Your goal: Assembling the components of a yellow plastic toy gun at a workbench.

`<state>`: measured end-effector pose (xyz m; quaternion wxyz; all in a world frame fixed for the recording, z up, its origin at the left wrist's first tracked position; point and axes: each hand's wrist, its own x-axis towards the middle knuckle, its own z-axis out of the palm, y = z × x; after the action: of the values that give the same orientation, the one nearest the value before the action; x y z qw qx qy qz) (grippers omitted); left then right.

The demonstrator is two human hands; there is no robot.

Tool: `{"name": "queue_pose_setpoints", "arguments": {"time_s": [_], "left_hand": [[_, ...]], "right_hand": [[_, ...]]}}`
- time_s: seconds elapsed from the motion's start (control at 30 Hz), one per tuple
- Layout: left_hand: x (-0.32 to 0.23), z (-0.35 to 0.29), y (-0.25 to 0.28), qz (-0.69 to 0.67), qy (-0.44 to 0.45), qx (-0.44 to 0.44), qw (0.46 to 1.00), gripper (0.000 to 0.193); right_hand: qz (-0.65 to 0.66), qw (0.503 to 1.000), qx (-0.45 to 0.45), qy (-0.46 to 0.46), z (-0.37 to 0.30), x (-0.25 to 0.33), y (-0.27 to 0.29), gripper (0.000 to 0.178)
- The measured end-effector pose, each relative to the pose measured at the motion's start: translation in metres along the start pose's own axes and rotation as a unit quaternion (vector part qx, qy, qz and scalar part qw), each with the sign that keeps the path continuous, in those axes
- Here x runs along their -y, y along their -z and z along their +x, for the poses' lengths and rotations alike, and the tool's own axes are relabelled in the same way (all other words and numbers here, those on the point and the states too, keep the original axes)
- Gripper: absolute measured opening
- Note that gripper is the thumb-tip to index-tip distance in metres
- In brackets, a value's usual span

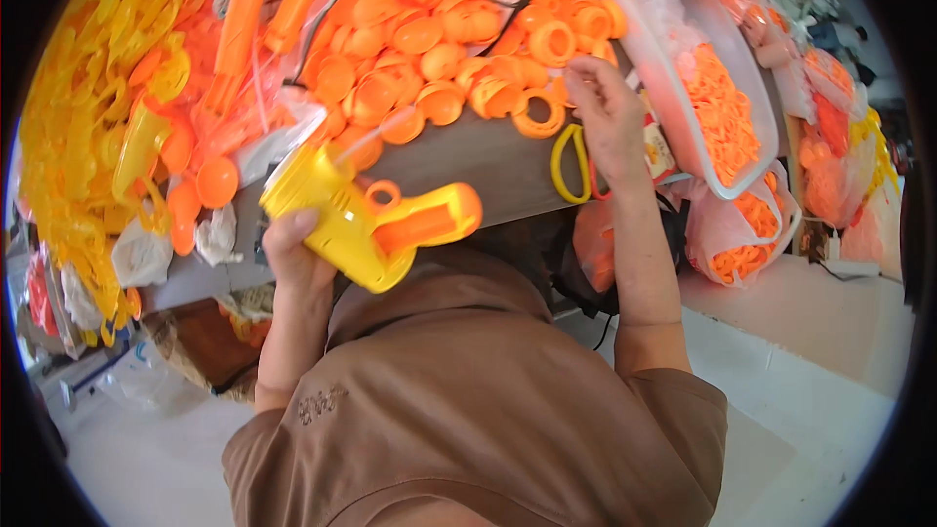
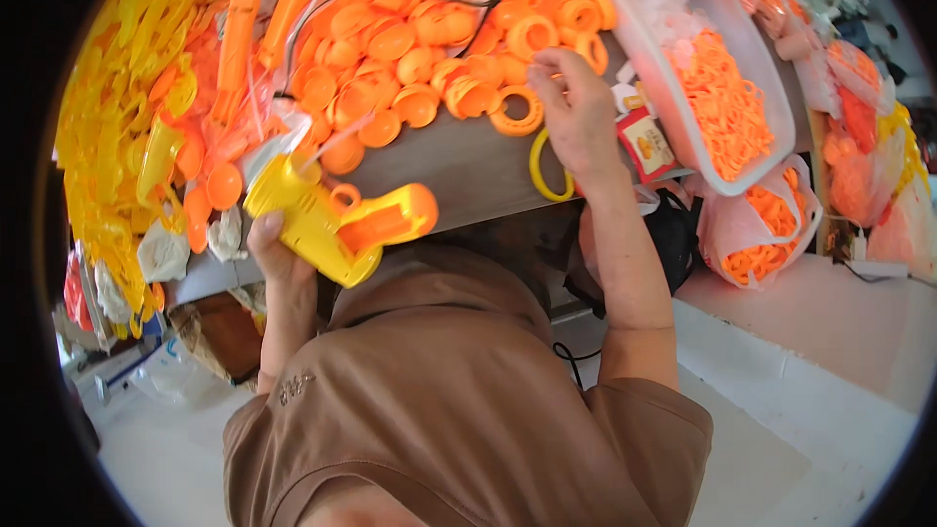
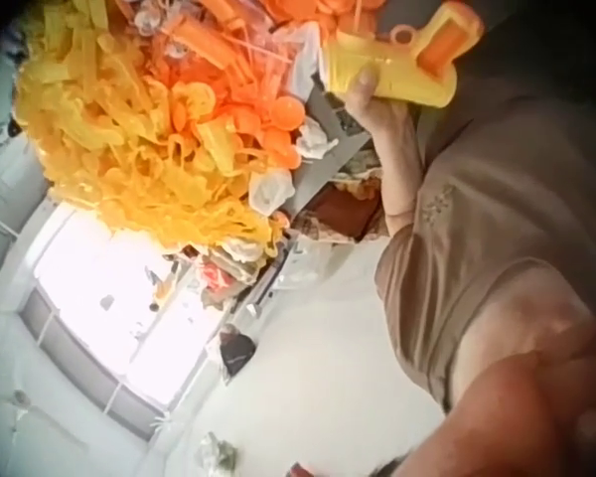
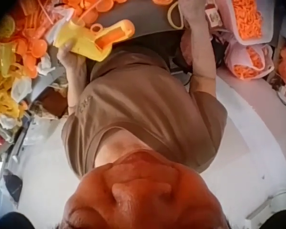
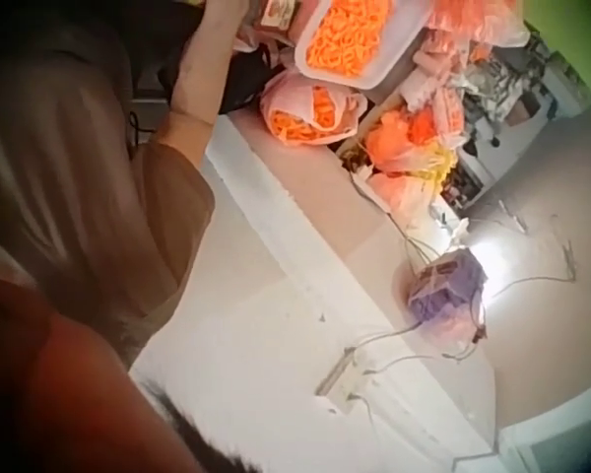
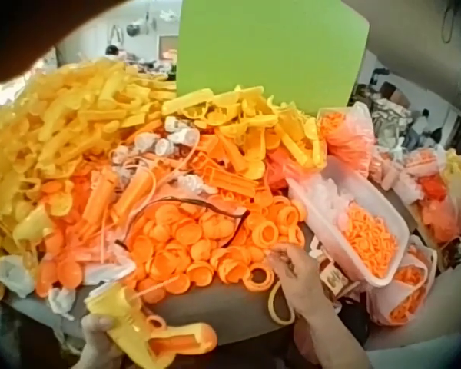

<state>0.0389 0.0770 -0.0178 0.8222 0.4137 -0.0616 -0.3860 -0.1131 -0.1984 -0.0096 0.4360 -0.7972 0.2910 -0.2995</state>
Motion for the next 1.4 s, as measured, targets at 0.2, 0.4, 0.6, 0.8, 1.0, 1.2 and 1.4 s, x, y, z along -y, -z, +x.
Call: {"name": "queue_pose_setpoints", "arguments": {"time_s": [0.2,0.4,0.6,0.8,1.0,1.2,1.4], "left_hand": [[0.002,0.008,-0.004,-0.037,0.010,0.050,0.998,0.067],[0.010,0.000,-0.002,0.003,0.003,0.073,0.997,0.068],[0.023,-0.014,0.012,0.067,0.020,0.100,0.993,0.068],[0.019,-0.014,0.011,0.023,0.037,0.065,0.997,0.067],[0.030,-0.022,0.009,0.056,0.060,0.077,0.994,0.069],[0.028,-0.023,0.020,0.204,-0.006,0.154,0.967,0.070],[0.035,-0.011,0.019,0.023,0.057,0.093,0.994,0.070]], "right_hand": [[0.036,0.993,0.091,0.065,-0.029,0.030,-0.023,0.014],[-0.007,0.990,0.109,0.093,-0.035,0.061,-0.029,0.013],[-0.045,0.957,0.259,0.123,-0.076,0.044,-0.042,0.008],[-0.099,0.990,0.073,0.069,-0.044,0.018,-0.023,0.009],[-0.152,0.960,0.161,0.174,-0.040,0.026,-0.061,0.013],[-0.179,0.935,0.165,0.257,-0.031,0.034,-0.084,0.024],[-0.182,0.920,0.174,0.302,-0.028,0.027,-0.096,0.036]]}}
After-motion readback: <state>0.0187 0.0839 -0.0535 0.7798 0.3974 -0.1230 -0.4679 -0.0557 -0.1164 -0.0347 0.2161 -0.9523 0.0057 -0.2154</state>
